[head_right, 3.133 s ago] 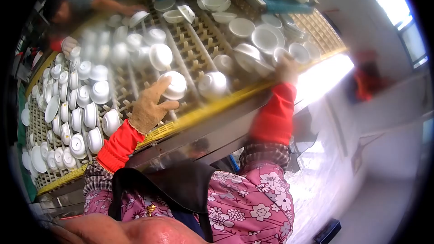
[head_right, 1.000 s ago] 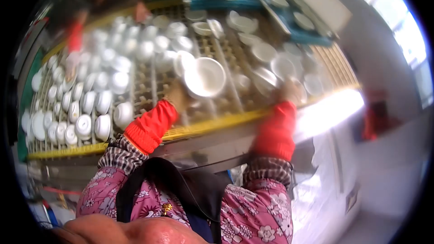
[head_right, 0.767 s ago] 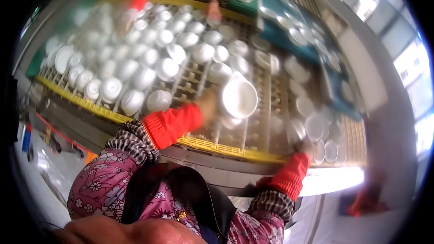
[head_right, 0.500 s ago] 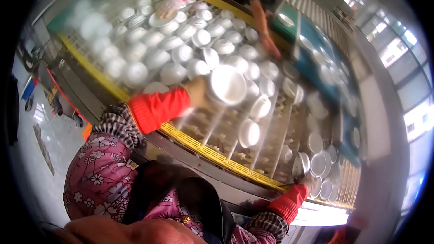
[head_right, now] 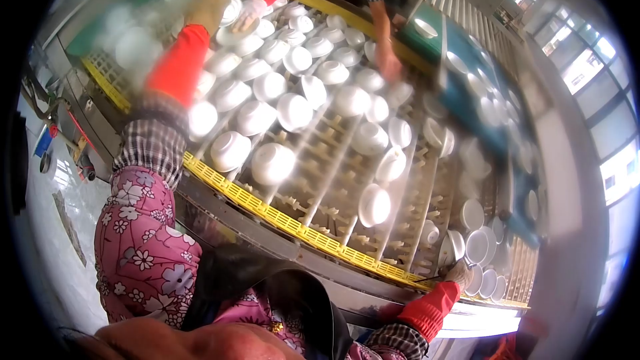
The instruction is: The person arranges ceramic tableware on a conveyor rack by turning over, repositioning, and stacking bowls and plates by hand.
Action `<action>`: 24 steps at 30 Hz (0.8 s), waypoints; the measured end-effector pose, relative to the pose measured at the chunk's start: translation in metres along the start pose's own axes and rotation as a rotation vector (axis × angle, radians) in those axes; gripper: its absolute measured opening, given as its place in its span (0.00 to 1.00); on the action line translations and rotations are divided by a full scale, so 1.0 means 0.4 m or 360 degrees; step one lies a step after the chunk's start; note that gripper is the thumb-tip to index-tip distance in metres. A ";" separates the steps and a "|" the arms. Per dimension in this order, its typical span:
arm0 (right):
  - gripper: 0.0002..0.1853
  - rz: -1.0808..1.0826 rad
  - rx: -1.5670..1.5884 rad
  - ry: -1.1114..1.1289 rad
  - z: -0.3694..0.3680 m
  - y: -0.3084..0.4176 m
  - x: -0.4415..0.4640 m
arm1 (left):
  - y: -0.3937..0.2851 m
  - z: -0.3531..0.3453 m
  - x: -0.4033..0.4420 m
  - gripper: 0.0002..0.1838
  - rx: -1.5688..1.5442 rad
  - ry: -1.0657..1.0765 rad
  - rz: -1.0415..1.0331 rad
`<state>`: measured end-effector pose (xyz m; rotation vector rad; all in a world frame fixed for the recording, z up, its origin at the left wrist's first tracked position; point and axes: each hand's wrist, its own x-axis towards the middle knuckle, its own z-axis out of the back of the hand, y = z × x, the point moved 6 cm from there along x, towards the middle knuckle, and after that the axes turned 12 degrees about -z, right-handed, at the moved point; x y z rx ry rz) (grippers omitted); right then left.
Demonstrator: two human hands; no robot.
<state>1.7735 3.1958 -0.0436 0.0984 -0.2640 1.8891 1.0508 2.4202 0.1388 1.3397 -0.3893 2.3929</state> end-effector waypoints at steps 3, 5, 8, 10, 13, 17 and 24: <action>0.23 0.0152 -0.0047 -0.0147 0.024 0.008 -0.018 | -0.139 0.026 -0.013 0.15 0.0600 -0.0001 -0.0693; 0.17 0.0106 -0.0004 -0.0114 0.022 0.001 -0.019 | -0.268 0.008 -0.068 0.09 0.0264 0.0184 -0.0759; 0.13 -0.0139 0.0287 0.0089 -0.034 -0.060 0.027 | -0.528 0.003 -0.257 0.07 -0.0317 0.0388 -0.1256; 0.13 -0.0236 0.0312 0.0209 -0.076 -0.078 0.048 | -0.697 0.195 -0.385 0.11 -0.0905 0.0465 -0.1450; 0.17 0.0021 -0.0470 0.0121 -0.012 -0.030 0.012 | -0.822 0.234 -0.568 0.20 -0.1588 0.1268 -0.1207; 0.26 0.0247 -0.0743 0.0314 0.147 0.005 -0.075 | -0.876 0.307 -0.659 0.23 -0.1929 0.1398 -0.1138; 0.32 -0.0409 -0.0165 0.0158 0.034 -0.121 -0.023 | -0.832 0.295 -0.665 0.26 -0.2181 0.1311 -0.0739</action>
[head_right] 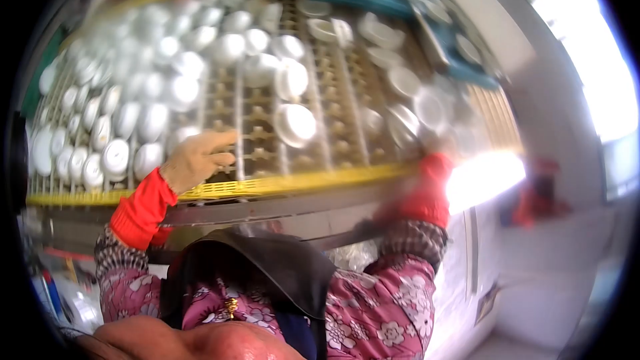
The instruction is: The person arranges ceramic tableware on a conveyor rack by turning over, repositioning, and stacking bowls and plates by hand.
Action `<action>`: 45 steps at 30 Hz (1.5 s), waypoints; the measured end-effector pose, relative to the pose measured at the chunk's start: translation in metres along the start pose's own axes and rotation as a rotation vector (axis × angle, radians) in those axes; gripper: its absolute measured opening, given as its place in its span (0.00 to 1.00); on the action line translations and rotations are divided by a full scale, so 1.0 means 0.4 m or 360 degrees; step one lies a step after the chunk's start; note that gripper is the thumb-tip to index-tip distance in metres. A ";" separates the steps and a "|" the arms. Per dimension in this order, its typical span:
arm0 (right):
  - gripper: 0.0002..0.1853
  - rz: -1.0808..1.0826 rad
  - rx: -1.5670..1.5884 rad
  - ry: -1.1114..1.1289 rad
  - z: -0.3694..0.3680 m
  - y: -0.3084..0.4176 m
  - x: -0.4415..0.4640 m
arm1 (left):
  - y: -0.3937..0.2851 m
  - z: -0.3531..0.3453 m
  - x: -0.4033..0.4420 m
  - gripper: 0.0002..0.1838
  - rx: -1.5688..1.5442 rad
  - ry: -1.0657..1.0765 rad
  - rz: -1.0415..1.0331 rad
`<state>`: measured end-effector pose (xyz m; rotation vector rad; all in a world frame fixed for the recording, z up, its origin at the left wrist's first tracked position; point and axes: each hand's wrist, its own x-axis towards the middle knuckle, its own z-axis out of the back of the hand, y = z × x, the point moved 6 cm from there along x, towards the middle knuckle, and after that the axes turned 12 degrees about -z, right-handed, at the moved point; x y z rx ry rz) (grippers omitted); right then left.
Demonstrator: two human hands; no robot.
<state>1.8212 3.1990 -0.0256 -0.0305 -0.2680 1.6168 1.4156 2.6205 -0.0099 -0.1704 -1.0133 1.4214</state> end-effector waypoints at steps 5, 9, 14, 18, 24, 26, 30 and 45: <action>0.26 -0.0178 0.0695 -0.0007 0.262 0.151 -0.212 | -0.038 0.021 0.022 0.27 0.0127 0.0183 0.0227; 0.24 0.0145 0.1698 -0.0345 0.228 0.171 -0.164 | -0.001 0.017 0.011 0.27 -0.0073 0.0092 0.0419; 0.18 0.0488 0.1674 -0.0566 0.255 0.247 -0.187 | -0.005 -0.001 0.018 0.28 0.0070 0.0025 0.0299; 0.32 0.0204 0.0539 0.0091 0.296 0.304 -0.174 | -0.022 -0.002 0.031 0.27 0.0173 0.0036 0.0146; 0.35 0.0164 0.0184 0.0046 0.190 0.327 -0.026 | -0.048 -0.013 0.060 0.24 0.0123 0.0113 0.0097; 0.35 0.0172 0.0095 0.0028 0.192 0.336 -0.005 | -0.039 -0.024 0.063 0.23 0.0141 0.0068 0.0062; 0.34 0.0182 -0.0026 0.0004 0.196 0.343 0.012 | -0.014 -0.028 0.066 0.25 -0.0090 0.0125 0.0329; 0.20 0.1214 0.0946 -0.0301 0.366 0.407 -0.341 | -0.022 -0.070 0.097 0.50 -0.1473 -0.0258 0.0759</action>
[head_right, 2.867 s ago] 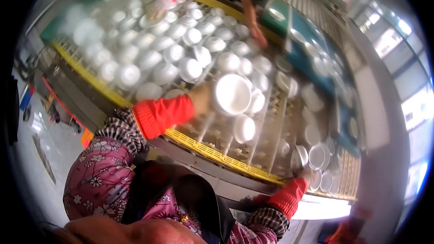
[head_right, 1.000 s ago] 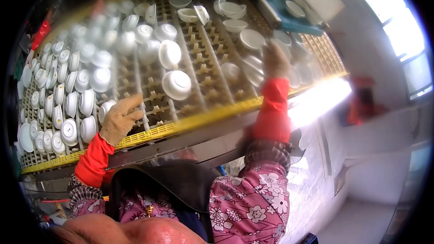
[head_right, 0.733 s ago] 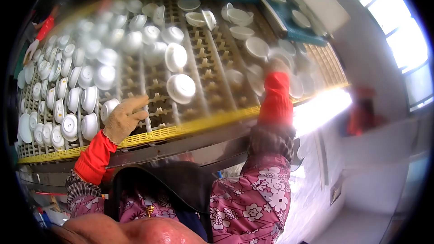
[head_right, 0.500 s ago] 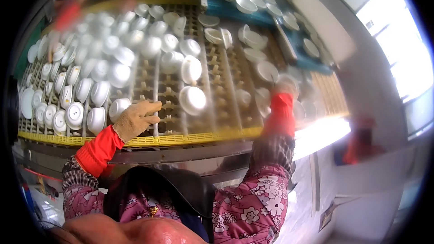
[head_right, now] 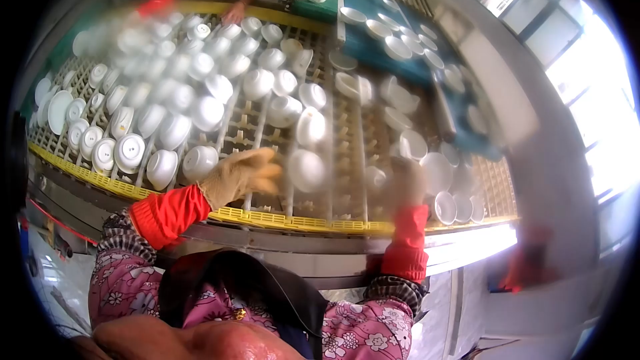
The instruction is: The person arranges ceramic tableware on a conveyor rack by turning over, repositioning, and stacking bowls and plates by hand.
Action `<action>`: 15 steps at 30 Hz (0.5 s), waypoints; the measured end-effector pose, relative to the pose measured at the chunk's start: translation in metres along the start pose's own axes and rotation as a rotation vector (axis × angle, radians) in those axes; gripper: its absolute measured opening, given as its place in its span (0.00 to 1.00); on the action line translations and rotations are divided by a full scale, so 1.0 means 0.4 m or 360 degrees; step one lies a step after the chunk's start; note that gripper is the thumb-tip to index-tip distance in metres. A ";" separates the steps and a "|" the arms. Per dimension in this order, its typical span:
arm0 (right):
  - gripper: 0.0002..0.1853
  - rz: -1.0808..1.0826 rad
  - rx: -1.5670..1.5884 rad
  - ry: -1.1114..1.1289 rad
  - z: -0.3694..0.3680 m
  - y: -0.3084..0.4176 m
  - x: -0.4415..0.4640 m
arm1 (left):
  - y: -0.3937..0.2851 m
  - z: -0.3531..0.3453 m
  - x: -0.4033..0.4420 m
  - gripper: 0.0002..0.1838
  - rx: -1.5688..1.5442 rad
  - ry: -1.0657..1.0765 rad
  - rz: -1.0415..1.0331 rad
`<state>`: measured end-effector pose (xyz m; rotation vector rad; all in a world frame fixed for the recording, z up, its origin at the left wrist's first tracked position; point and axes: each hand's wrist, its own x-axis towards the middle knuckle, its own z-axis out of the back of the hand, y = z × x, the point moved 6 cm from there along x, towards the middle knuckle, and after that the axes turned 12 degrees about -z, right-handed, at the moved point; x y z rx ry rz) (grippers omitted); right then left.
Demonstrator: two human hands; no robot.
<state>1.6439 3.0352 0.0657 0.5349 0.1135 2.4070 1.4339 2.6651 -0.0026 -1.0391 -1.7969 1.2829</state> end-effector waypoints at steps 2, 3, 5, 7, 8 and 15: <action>0.06 0.0345 0.0149 0.0082 0.025 0.192 -0.042 | -0.022 -0.097 0.015 0.75 -0.0595 0.0039 0.0215; 0.02 0.0356 0.0437 0.0322 0.057 0.308 -0.073 | -0.016 -0.118 0.013 0.68 -0.0670 -0.0002 0.0220; 0.05 0.0629 0.0063 0.0536 -0.031 0.433 -0.125 | 0.024 -0.137 0.023 0.59 -0.0902 0.0059 0.0317; 0.18 0.1342 0.0443 0.0229 -0.064 0.543 -0.202 | 0.047 -0.144 0.017 0.43 -0.1467 -0.0117 0.0495; 0.18 0.1363 0.0545 0.0377 -0.050 0.573 -0.207 | 0.051 -0.115 0.009 0.39 -0.0866 0.0018 0.0291; 0.17 0.0058 0.0277 -0.0235 -0.024 0.176 0.098 | 0.101 -0.007 0.004 0.22 -0.0200 -0.0395 0.0357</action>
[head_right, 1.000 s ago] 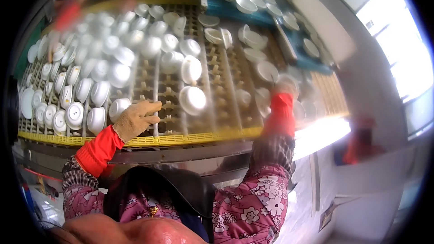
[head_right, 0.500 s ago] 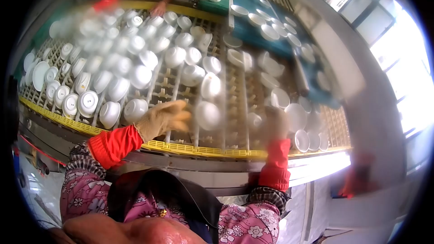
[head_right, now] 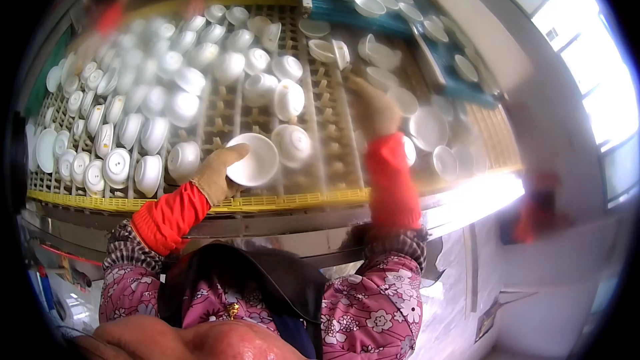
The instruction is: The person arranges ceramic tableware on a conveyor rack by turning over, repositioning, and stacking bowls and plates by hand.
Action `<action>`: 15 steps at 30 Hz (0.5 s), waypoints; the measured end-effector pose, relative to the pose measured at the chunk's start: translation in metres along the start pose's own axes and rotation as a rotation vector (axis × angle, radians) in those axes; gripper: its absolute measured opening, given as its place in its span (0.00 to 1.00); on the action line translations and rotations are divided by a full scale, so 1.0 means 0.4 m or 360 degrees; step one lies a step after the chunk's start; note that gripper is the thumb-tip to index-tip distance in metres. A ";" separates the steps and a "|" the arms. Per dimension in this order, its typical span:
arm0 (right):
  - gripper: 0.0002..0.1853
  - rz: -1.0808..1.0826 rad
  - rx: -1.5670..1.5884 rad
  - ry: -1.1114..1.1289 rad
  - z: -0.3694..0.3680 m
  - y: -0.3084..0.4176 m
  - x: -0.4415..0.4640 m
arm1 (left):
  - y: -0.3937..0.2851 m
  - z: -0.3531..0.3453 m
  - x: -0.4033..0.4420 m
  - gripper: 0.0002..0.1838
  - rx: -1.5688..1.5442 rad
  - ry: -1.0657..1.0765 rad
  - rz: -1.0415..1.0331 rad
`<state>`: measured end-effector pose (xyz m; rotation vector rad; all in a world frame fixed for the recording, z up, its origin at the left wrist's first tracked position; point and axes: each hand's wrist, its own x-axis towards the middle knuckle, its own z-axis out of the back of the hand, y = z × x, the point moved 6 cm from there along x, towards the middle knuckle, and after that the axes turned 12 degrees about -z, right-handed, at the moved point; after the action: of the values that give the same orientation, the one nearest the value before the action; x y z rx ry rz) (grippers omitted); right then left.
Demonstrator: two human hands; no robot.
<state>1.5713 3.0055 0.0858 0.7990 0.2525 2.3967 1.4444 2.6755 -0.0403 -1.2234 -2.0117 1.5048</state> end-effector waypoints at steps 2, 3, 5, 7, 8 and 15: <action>0.24 -0.0265 -0.0406 0.0378 0.030 -0.079 0.069 | -0.028 -0.017 -0.023 0.22 0.0847 0.0230 -0.0565; 0.29 -0.0411 -0.0585 0.0359 -0.019 -0.216 0.075 | 0.009 0.000 0.005 0.23 0.0517 0.0222 -0.0172; 0.39 -0.0702 -0.0962 0.0368 -0.114 -0.488 0.079 | -0.027 -0.018 -0.015 0.24 0.0240 0.0078 -0.0039; 0.30 -0.0755 -0.1066 0.0528 -0.150 -0.574 0.071 | -0.034 -0.014 -0.026 0.25 0.0149 -0.0018 0.0055; 0.26 -0.0657 -0.1078 0.0510 -0.164 -0.588 0.077 | -0.009 0.002 -0.012 0.26 0.0167 -0.0009 -0.0027; 0.27 -0.0508 -0.1038 0.0519 -0.160 -0.426 0.084 | 0.024 0.013 0.017 0.31 0.0262 -0.0024 -0.0058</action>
<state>1.5929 3.1632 -0.0090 0.0605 -0.2543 2.0918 1.4411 2.6783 -0.0524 -1.1067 -1.8669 1.6301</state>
